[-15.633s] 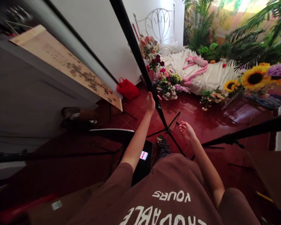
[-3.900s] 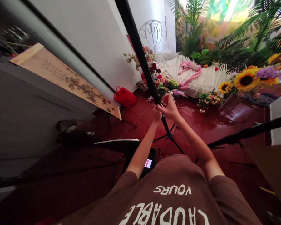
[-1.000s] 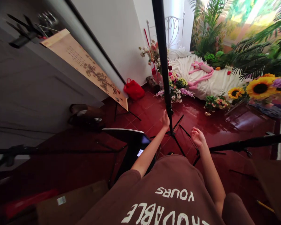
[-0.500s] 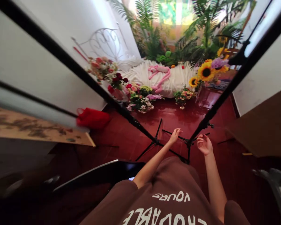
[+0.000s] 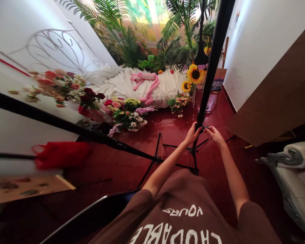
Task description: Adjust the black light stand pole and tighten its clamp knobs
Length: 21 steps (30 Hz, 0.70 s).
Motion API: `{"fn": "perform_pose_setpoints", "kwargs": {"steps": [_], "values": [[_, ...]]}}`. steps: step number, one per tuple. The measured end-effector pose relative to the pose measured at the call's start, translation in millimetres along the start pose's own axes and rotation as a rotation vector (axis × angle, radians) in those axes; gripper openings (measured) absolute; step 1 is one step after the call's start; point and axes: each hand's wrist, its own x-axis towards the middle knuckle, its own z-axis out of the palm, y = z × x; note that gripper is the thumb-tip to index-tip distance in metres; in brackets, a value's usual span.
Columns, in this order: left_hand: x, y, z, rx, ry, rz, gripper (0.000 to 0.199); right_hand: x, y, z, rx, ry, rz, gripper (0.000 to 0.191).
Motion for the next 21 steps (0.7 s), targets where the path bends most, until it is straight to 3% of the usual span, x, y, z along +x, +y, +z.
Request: {"fn": "perform_pose_setpoints", "kwargs": {"steps": [7,12,16,21], "values": [[-1.4,-2.1,0.5,0.038,0.044,0.022,0.041,11.8,2.5,-15.2,-0.144,0.025,-0.224,0.044],[-2.5,-2.1,1.9,0.077,0.056,0.010,0.039,12.8,-6.9,-16.5,-0.394,0.061,-0.459,0.023],[-2.7,-4.1,2.7,0.107,0.089,0.023,0.039,5.6,4.8,-9.4,-0.554,0.208,-0.481,0.004],[-1.8,-7.8,4.2,0.090,0.054,0.028,0.041,0.8,13.6,-8.6,-0.597,0.411,-0.533,0.017]]}}
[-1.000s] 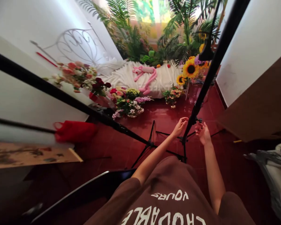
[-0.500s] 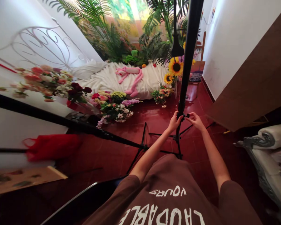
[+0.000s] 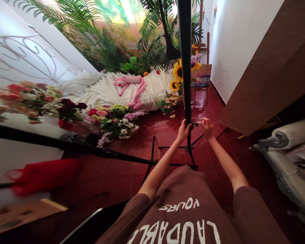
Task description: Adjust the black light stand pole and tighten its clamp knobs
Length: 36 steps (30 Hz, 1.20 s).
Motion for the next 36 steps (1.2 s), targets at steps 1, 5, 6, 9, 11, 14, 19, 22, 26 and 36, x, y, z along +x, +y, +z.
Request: {"fn": "perform_pose_setpoints", "kwargs": {"steps": [1,5,6,9,11,14,19,22,26,36], "values": [[0.1,-0.5,0.2,-0.005,-0.007,-0.003,0.042,2.4,-3.5,-1.4,0.012,0.036,-0.016,0.017],[0.0,-2.6,1.0,-0.008,0.003,0.009,0.042,18.4,-32.6,1.2,0.092,-0.098,-0.090,0.020],[-0.1,-3.5,1.5,-0.010,0.010,0.018,0.042,21.9,-41.1,6.0,0.091,-0.162,-0.090,0.021],[0.0,-7.1,3.1,-0.018,0.027,0.021,0.045,27.4,-61.8,29.1,0.026,-0.191,0.014,0.022],[0.5,-9.7,3.7,-0.017,0.020,0.007,0.049,27.7,-71.2,46.0,-0.013,-0.096,0.130,0.026],[1.5,-11.7,3.2,-0.012,0.000,0.007,0.054,29.2,-81.8,62.3,0.041,0.045,0.247,0.036],[0.2,-3.9,0.0,0.026,0.005,0.027,0.046,53.0,-104.8,57.5,0.246,0.148,0.220,0.043],[0.1,5.6,-0.4,0.029,0.009,-0.015,0.040,79.0,-124.8,44.1,0.336,0.161,0.151,0.041],[8.6,19.0,2.3,-0.056,0.019,-0.067,0.042,106.4,-148.2,28.3,0.408,0.120,0.087,0.036],[35.6,31.9,10.7,-0.103,0.088,-0.108,0.040,102.8,-166.9,15.1,0.306,0.117,0.083,0.040]]}}
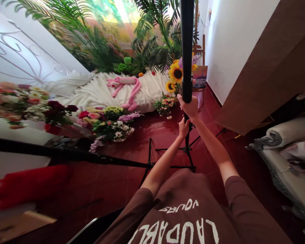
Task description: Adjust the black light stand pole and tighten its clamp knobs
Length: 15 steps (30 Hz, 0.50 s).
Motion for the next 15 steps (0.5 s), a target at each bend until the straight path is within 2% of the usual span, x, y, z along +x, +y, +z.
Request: {"fn": "perform_pose_setpoints", "kwargs": {"steps": [3,7,11,15], "values": [[-2.0,-3.6,2.4,-0.025,0.020,-0.004,0.042,-4.0,6.4,-19.0,-0.051,-0.144,-0.085,0.039],[-2.2,-9.1,4.3,-0.032,0.032,0.022,0.042,-23.0,42.8,-56.1,-0.135,-0.338,-0.197,0.041],[0.2,-14.7,6.1,-0.021,0.046,0.050,0.039,-54.7,90.7,-83.0,-0.269,-0.416,-0.123,0.031],[1.0,-17.1,7.4,-0.058,0.047,0.062,0.040,-77.8,119.3,-87.3,-0.338,-0.434,-0.062,0.028]]}}
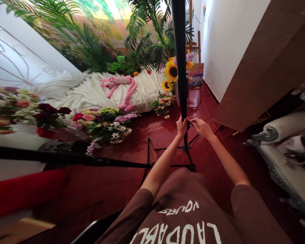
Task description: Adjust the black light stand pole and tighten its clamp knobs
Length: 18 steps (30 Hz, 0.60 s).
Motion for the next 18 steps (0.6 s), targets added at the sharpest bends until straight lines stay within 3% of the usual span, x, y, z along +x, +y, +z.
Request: {"fn": "perform_pose_setpoints", "kwargs": {"steps": [6,11,18], "values": [[-1.0,1.3,-0.8,0.012,-0.017,0.017,0.040,-8.0,12.4,27.3,0.050,0.146,-0.034,0.033],[-2.2,3.2,-1.2,0.038,-0.008,0.004,0.042,-8.1,21.3,51.1,0.123,0.292,0.018,0.039],[-3.2,2.6,-1.8,0.044,-0.013,0.020,0.046,7.3,13.6,56.3,0.190,0.346,0.173,0.039]]}}
